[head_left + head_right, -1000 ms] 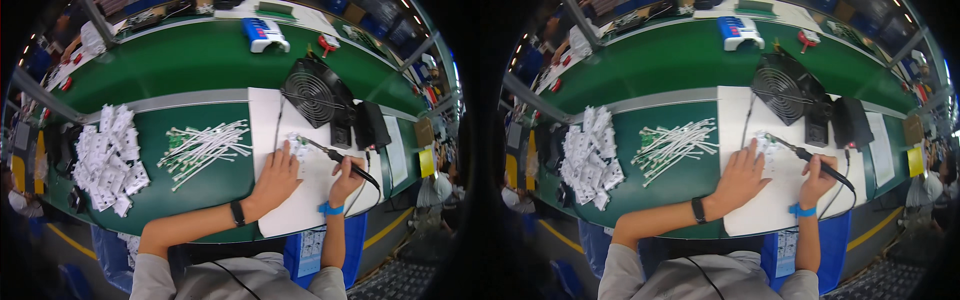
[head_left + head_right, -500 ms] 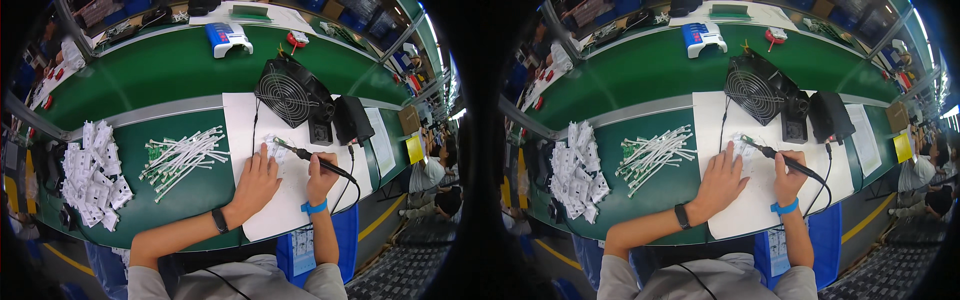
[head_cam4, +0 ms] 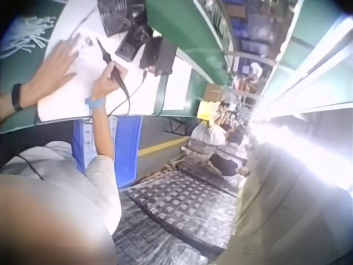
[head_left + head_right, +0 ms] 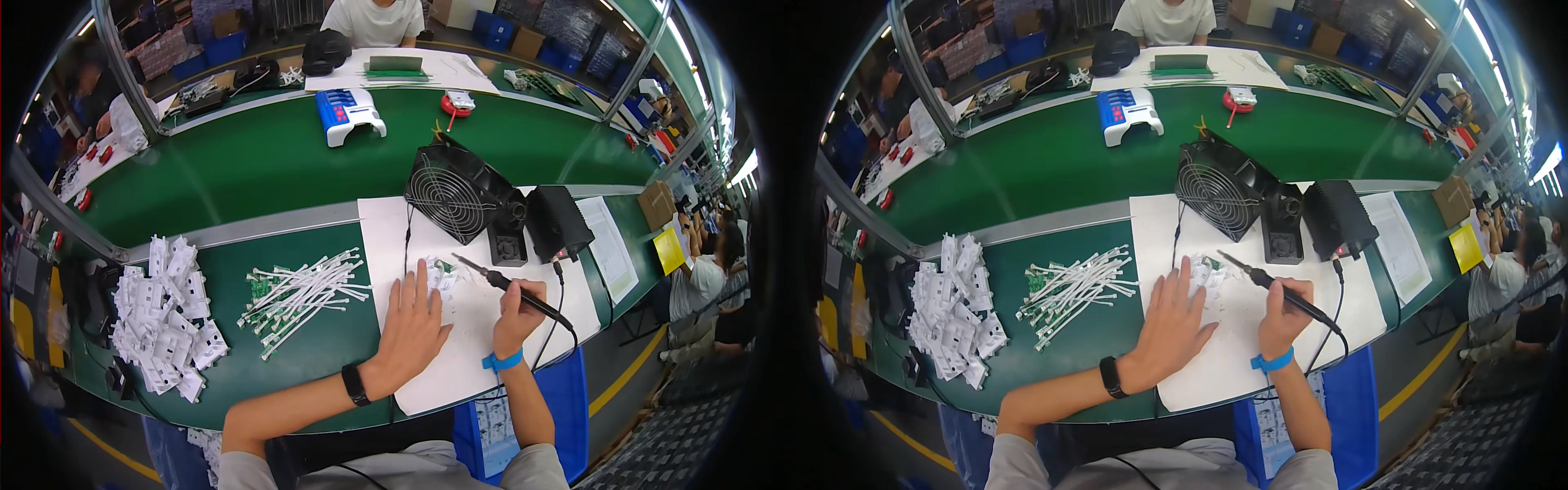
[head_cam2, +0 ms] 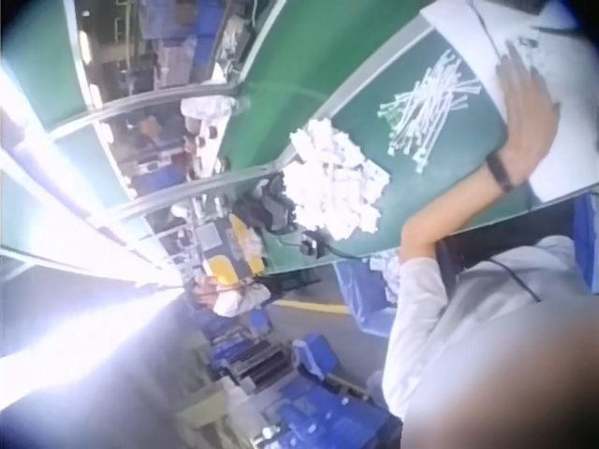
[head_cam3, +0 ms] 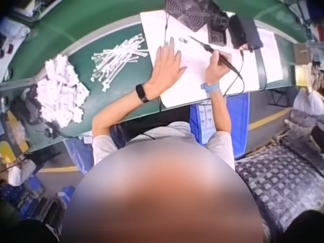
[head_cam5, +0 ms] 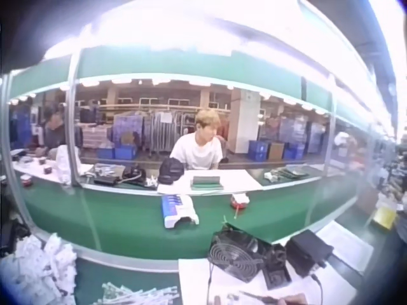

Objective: Soldering electrical wires and small components onto plastic housings on an assembly line.

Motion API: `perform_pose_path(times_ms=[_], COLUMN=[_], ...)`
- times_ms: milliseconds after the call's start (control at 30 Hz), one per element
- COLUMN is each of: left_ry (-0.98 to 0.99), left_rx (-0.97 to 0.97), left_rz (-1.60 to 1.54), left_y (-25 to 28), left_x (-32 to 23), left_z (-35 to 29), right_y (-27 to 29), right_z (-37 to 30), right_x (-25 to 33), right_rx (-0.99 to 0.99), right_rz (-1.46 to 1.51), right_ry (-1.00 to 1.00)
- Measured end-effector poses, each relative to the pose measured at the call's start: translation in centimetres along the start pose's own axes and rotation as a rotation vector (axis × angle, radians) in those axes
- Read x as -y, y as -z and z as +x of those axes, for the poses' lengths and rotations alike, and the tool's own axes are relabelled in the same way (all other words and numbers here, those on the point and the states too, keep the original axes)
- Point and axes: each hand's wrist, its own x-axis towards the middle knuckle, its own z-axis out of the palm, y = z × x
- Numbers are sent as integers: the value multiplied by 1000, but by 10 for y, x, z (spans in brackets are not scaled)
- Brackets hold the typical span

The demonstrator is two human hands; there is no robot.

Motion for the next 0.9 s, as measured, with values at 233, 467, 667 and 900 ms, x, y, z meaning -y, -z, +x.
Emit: perform_pose_path(times_ms=[233, 467, 667, 900], left_ry=[-6, 72, 121, -71], left_rx=[-174, -292, 122, 34], left_rz=[-420, -27, 173, 213], left_y=[98, 105, 11, -10], left_x=[-15, -26, -12, -4], left_z=[69, 61, 1, -8], right_y=[12, 13, 10, 13], right_z=[19, 27, 20, 14], right_x=[5, 12, 7, -3], right_rx=[-362, -366, -230, -151], right_rz=[-85, -74, 7, -26], right_ry=[199, 161, 104, 120])
